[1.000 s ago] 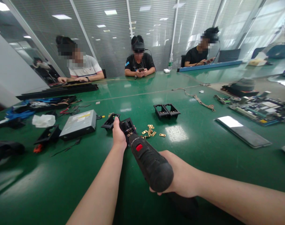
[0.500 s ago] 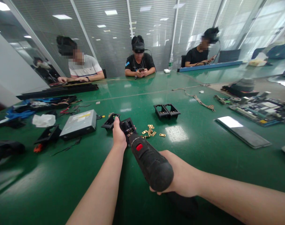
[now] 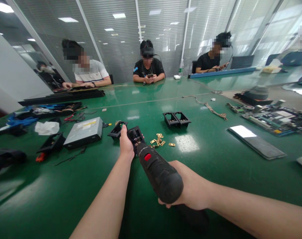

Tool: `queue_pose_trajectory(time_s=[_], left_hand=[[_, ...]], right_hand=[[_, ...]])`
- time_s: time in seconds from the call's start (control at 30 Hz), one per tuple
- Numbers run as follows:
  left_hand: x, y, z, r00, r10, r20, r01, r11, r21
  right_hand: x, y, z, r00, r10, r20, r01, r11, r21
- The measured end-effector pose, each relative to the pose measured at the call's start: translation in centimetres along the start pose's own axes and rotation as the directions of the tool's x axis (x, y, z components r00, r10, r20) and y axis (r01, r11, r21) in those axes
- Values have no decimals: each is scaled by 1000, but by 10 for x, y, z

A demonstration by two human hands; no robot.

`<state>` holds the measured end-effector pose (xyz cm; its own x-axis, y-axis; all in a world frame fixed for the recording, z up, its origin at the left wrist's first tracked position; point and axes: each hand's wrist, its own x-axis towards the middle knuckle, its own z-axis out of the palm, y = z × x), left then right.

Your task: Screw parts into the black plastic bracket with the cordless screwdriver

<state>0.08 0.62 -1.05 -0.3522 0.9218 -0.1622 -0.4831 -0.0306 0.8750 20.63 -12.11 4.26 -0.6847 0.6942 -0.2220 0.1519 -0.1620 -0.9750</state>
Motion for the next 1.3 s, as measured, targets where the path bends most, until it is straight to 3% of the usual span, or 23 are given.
queue_pose_trajectory(time_s=[0.67, 0.97, 1.3], left_hand=[[0, -2, -1, 1000, 11, -6, -11, 1000, 3], [1, -2, -2, 1000, 3, 15, -3, 1000, -17], [-1, -1, -1, 1000, -1, 9, 1, 1000, 2]], right_hand=[[-1, -2, 1, 1000, 13, -8, -12, 999, 38], [0, 0, 2, 1000, 15, -21, -15, 1000, -23], [-2, -13, 5, 988, -128, -85, 120, 989, -84]])
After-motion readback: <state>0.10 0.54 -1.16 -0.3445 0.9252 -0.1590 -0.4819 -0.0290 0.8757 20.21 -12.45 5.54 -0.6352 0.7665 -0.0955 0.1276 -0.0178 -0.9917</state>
